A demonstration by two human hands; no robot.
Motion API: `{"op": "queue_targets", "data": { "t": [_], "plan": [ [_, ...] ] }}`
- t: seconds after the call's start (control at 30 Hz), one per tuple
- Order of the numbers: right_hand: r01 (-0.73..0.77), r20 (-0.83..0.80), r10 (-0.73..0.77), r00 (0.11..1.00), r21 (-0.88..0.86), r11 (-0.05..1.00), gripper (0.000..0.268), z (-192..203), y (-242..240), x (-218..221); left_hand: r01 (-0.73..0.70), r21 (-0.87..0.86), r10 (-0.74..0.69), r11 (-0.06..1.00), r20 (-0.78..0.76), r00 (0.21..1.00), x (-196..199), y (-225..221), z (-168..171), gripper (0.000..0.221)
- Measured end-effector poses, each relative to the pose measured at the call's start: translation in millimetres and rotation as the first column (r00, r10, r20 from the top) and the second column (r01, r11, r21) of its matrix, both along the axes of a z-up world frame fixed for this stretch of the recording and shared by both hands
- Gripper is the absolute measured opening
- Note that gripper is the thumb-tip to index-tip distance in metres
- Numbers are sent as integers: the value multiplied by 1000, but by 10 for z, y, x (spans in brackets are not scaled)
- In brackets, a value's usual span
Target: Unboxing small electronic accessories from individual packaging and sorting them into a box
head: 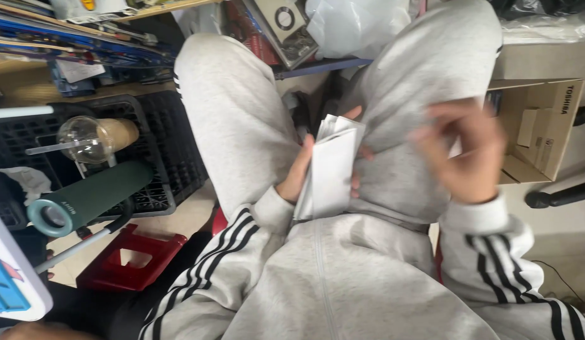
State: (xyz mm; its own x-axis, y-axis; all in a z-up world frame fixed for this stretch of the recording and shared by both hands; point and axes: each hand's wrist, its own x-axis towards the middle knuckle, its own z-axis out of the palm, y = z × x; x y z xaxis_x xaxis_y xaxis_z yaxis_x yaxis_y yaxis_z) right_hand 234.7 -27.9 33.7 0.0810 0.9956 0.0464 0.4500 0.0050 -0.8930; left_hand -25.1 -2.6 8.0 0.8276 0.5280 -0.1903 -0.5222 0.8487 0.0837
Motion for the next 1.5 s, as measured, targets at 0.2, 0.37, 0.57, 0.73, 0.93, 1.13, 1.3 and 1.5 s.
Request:
{"op": "queue_targets", "data": {
  "t": [0.2,0.37,0.57,0.73,0.93,1.13,1.3,1.5],
  "plan": [
    [351,84,-362,928,125,928,8,-2159,-102,2105,8,62,1,998,-135,991,75,-44,-183,88],
    [527,436,-356,827,-379,760,19,-3505,-517,2705,-56,198,148,979,-488,860,260,-121,-89,74],
    [530,410,-362,837,-440,725,19,-3522,-370,2633,-12,236,127,972,-482,867,144,-116,-290,80],
    [542,401,-377,835,-482,688,20,-3462,-366,2592,24,259,127,966,-550,826,160,-55,-178,79],
    [561,387,-408,827,-531,635,22,-3482,-512,2532,14,255,137,967,-563,815,179,-68,-136,80],
    [605,398,-455,796,-535,590,24,-3301,-684,2672,19,214,115,977,-598,793,219,-35,-249,68],
    [617,367,-498,786,-519,591,26,-3317,-627,2597,16,139,61,990,-535,843,212,-37,-441,57],
    [556,356,-442,823,-349,754,23,-2322,-861,2868,-67,207,166,976,-509,845,149,-92,-290,48]
  ]
}}
